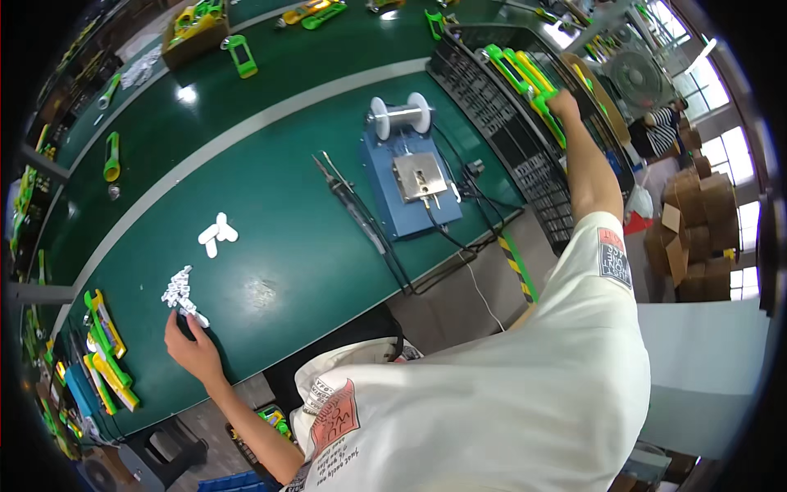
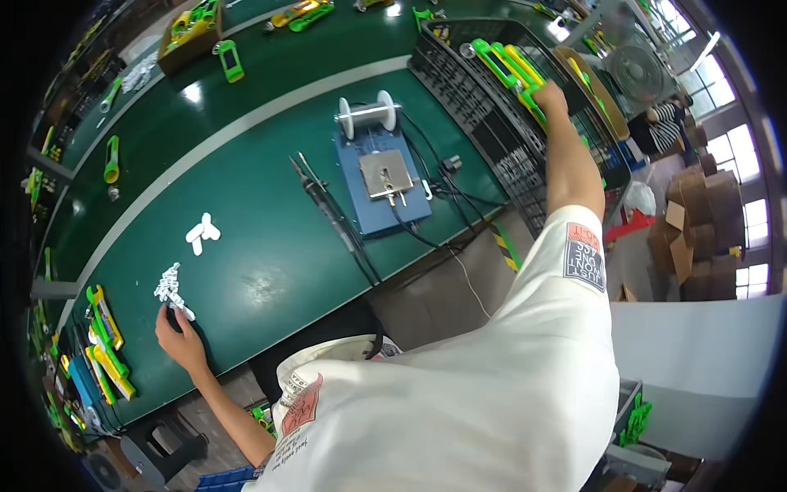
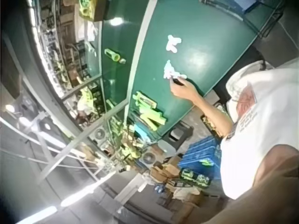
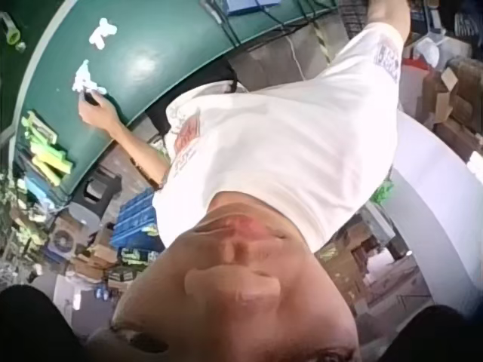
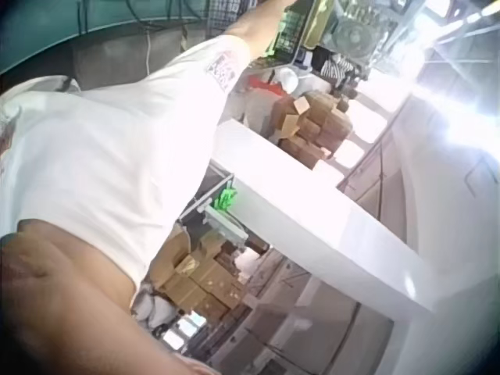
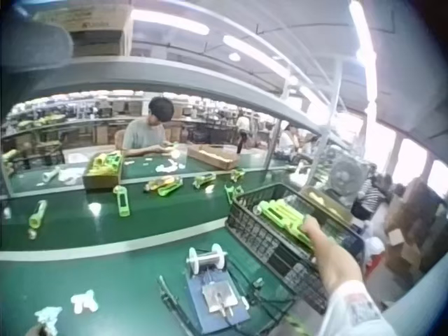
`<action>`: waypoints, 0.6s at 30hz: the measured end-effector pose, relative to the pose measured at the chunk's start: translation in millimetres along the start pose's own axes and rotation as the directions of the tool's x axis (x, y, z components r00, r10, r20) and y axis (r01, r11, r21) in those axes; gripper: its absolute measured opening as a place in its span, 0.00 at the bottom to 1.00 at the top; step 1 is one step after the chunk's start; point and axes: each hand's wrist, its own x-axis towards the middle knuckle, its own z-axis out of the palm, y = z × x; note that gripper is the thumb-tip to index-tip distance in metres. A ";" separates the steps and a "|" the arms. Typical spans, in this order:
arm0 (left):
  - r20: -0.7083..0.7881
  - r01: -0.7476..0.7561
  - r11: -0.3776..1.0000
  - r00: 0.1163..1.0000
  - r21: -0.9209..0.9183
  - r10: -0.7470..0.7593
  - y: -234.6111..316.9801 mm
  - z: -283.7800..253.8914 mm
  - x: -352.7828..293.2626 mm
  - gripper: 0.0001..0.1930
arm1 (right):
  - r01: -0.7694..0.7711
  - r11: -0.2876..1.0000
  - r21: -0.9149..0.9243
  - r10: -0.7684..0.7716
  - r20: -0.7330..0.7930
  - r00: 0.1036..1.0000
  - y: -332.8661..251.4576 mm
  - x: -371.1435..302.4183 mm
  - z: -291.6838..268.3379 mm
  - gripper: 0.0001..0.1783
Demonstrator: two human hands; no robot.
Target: The person assembles a plastic flashlight by hand, inserting a battery spring, circuit board, battery, and reflector into the flashlight housing.
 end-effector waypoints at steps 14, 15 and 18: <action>-0.004 -0.046 0.992 0.999 0.115 0.047 8.3 0.7 13.8 0.17 | -0.123 0.986 -0.114 0.132 0.076 0.988 37.6 -55.4 36.0 0.34; -0.001 -0.037 0.991 0.999 0.127 0.037 7.7 -2.5 12.7 0.17 | -0.123 0.980 -0.158 0.140 0.099 0.985 15.0 -72.1 26.7 0.32; 0.010 -0.022 0.992 1.000 0.126 0.021 8.2 -2.3 11.5 0.17 | -0.118 0.970 -0.210 0.143 0.106 0.984 4.0 -75.4 17.7 0.31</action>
